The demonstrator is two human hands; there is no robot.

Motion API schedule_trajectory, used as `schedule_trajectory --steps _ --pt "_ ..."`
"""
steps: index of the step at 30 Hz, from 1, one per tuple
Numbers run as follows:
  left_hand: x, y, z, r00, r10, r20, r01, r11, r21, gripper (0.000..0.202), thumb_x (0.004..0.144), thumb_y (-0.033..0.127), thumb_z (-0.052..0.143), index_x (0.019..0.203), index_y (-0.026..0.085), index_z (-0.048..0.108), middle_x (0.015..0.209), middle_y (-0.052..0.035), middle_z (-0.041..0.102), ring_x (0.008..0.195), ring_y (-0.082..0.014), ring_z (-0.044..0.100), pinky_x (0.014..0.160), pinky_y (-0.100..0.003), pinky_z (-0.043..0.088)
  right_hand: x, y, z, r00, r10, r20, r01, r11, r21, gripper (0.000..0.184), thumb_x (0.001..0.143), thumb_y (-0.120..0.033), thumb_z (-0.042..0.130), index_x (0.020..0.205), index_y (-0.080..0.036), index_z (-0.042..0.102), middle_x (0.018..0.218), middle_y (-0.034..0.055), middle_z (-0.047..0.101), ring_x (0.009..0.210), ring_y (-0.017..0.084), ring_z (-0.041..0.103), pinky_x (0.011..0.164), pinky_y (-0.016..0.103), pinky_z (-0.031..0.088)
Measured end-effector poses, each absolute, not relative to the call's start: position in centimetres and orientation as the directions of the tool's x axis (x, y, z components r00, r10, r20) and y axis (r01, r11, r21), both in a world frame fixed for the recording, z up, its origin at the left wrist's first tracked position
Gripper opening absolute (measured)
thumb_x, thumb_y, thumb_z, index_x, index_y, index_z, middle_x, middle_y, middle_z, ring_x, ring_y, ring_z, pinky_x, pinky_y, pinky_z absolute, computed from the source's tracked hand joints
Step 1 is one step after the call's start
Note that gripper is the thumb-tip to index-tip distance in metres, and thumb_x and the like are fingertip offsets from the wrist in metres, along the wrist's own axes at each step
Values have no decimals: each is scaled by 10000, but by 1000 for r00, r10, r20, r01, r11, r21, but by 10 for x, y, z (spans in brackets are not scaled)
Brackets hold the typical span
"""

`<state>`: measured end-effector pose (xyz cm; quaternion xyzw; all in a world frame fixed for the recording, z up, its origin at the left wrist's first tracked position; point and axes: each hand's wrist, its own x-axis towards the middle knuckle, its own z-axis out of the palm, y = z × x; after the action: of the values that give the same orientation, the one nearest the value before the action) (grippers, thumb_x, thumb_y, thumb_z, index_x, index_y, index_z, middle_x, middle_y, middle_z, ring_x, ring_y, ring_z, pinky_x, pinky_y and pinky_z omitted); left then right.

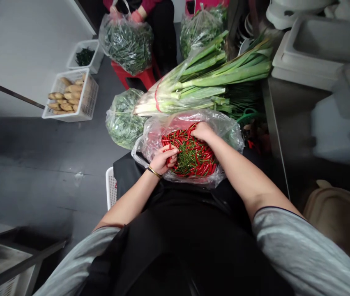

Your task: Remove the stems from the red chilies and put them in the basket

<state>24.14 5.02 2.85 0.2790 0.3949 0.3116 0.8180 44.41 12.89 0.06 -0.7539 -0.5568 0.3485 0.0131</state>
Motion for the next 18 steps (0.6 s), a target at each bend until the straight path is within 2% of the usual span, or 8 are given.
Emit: schedule_trajectory --steps 2,5,8,10,12,14,16,18 --pt "244 48 28 499 713 -492 -280 670 687 384 626 383 784 728 157 491 476 99 400 337 -12 323 326 -140 150 449 125 -1 156 826 -541 802 -426 -419 419 829 -482 521 821 -110 713 662 103 684 524 163 608 561 266 494" --pt "246 47 26 513 692 -507 -235 682 693 408 665 468 742 677 153 482 438 91 391 316 -23 325 310 -155 160 444 133 6 205 867 -455 845 -391 -364 548 880 -559 405 951 -113 715 836 143 716 717 208 668 694 300 513" --pt "243 46 24 510 696 -505 -178 660 730 413 647 475 752 662 142 508 419 71 432 321 -48 388 311 -170 216 433 142 19 198 898 -393 928 -301 -221 491 856 -499 487 1080 -115 695 1093 184 681 986 284 638 828 361 488" --pt "238 46 23 484 709 -513 -182 655 734 415 621 466 771 674 139 522 420 68 449 325 -49 395 313 -169 220 429 139 27 142 928 -343 965 -207 -161 443 858 -416 503 1116 -104 682 1146 207 654 1027 315 616 840 388 475" --pt "234 46 22 454 718 -527 -216 662 717 418 601 457 783 680 140 522 420 75 442 321 -39 365 309 -163 188 432 129 31 -7 975 -224 991 -23 -131 433 897 -353 444 1217 -129 630 1179 199 635 1033 307 606 835 388 463" --pt "233 45 22 433 725 -535 -245 667 704 418 587 446 790 674 143 515 417 79 430 321 -34 348 306 -162 163 437 121 30 -230 962 -145 970 215 -111 448 930 -324 389 1344 -225 530 1240 147 608 1031 272 601 829 370 453" --pt "234 44 21 425 731 -534 -250 662 707 412 587 440 790 671 145 515 416 77 430 325 -37 356 310 -163 164 440 120 25 -417 893 -167 908 405 -105 453 942 -316 383 1387 -325 469 1274 95 589 1012 241 604 821 350 445" --pt "236 42 20 426 739 -522 -233 648 726 405 596 441 785 674 145 520 415 71 438 322 -39 361 316 -165 172 440 127 18 -522 827 -207 853 508 -123 436 936 -314 410 1362 -327 501 1264 90 592 1014 240 600 830 350 437"
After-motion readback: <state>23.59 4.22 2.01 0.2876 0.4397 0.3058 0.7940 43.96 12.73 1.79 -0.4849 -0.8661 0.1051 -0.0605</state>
